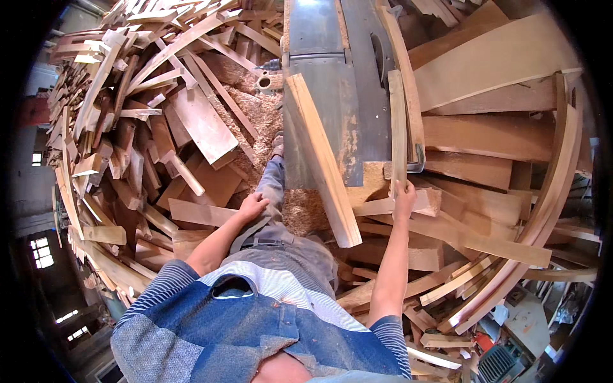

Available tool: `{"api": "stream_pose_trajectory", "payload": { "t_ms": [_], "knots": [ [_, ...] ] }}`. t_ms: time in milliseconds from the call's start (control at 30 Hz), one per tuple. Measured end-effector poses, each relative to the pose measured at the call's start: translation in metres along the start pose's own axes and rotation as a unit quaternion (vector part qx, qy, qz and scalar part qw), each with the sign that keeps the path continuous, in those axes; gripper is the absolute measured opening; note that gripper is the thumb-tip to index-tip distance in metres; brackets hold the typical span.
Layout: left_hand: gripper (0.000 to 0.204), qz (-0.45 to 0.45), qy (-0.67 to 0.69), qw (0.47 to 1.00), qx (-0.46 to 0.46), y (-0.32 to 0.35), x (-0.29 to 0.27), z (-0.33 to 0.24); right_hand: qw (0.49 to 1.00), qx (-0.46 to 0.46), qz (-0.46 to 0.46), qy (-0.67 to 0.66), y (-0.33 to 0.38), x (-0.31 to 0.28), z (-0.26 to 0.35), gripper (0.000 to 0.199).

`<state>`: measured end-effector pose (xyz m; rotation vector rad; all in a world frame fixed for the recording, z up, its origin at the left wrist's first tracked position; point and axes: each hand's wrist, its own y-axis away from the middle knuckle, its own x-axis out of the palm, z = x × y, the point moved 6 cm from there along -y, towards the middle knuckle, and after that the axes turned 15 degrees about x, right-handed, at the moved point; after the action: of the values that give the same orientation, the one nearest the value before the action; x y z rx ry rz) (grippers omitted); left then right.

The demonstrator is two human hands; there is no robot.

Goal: The person selects a piece of wood from a pile, measures it with a tape measure, and then guides it through a table saw to make a cut.

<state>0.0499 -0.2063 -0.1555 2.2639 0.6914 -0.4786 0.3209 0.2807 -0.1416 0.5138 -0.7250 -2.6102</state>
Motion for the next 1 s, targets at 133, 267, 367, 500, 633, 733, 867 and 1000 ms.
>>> {"api": "stream_pose_trajectory", "payload": {
  "t_ms": [133, 267, 367, 500, 633, 733, 867, 1000],
  "knots": [
    [0.047, 0.013, -0.046, 0.999, 0.002, 0.003, 0.004, -0.001, 0.962, 0.159, 0.075, -0.209, 0.001, 0.005, -0.011, 0.033],
    [0.047, -0.017, -0.058, 0.997, 0.038, 0.002, 0.001, -0.003, 0.947, 0.177, 0.103, -0.249, 0.003, 0.004, -0.011, 0.032],
    [0.046, -0.011, -0.057, 0.998, 0.038, -0.006, 0.001, 0.003, 0.938, 0.177, 0.12, -0.271, 0.012, -0.001, -0.02, 0.034],
    [0.046, 0.021, -0.06, 0.997, 0.043, -0.015, 0.012, -0.006, 0.934, 0.187, 0.078, -0.294, 0.034, -0.015, -0.052, 0.032],
    [0.041, 0.031, -0.094, 0.991, 0.085, -0.014, 0.026, -0.001, 0.936, 0.188, 0.08, -0.288, 0.072, -0.033, -0.08, 0.028],
    [0.037, 0.059, -0.084, 0.991, 0.086, -0.02, 0.03, 0.005, 0.931, 0.204, 0.103, -0.283, 0.107, -0.051, -0.102, 0.028],
    [0.05, 0.117, -0.11, 0.983, 0.084, -0.036, 0.039, 0.011, 0.939, 0.206, 0.092, -0.26, 0.161, -0.077, -0.122, 0.031],
    [0.074, 0.168, -0.137, 0.975, 0.054, -0.038, 0.048, 0.001, 0.931, 0.23, 0.097, -0.267, 0.2, -0.09, -0.137, 0.034]
  ]
}}
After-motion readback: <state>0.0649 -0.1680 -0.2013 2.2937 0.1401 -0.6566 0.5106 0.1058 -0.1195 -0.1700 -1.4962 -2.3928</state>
